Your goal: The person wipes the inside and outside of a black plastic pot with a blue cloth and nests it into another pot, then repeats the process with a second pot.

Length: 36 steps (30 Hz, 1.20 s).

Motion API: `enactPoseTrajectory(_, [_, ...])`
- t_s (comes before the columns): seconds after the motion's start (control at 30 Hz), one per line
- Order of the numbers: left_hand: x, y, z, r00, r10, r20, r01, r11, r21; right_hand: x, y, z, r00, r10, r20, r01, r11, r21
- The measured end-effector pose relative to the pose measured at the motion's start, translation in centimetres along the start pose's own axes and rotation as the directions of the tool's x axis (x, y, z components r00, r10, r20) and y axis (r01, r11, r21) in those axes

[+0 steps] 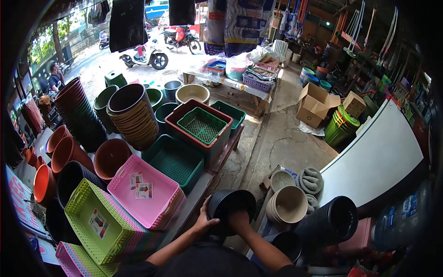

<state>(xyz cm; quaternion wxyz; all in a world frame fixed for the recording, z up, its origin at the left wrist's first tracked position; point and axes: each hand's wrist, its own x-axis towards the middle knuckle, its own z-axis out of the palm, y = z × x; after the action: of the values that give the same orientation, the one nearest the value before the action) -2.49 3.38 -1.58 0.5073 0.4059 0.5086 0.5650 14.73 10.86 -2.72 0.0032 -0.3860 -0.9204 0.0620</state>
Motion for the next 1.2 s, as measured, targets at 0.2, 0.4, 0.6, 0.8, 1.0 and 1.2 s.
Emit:
enactPoseTrajectory(0.2, [2.0,1.4,-0.1,0.998,0.039,0.054,-0.029,0.983,-0.182,3.7,-1.6,0.6,0.955,-0.055,-0.291,0.252,0.665,0.703])
enactPoseTrajectory(0.4, [2.6,1.5,-1.9,0.995,0.019,0.102,-0.002,0.987,-0.162,2.3,0.4,-5.6,0.879,-0.178,0.442,0.092,0.974,0.208])
enactPoseTrajectory(0.6, [2.9,1.7,-1.2,0.999,0.042,0.032,-0.038,0.993,-0.116,2.1,2.9,-4.0,0.989,-0.039,0.141,0.054,0.993,-0.101])
enactPoseTrajectory(0.8, [2.3,-0.8,-0.4,0.981,0.171,-0.088,-0.166,0.984,0.058,1.3,-1.5,-1.9,0.867,-0.159,0.472,-0.404,0.332,0.853])
enactPoseTrajectory(1.0, [0.9,-1.5,0.9,0.99,0.112,-0.086,-0.115,0.993,-0.026,0.4,-5.0,-9.9,0.89,0.239,0.388,0.0,-0.851,0.525])
enactPoseTrajectory(1.2, [1.0,-1.6,1.0,0.992,0.093,-0.084,-0.104,0.987,-0.127,-4.4,-1.2,-1.9,0.986,0.127,0.109,-0.138,0.245,0.96])
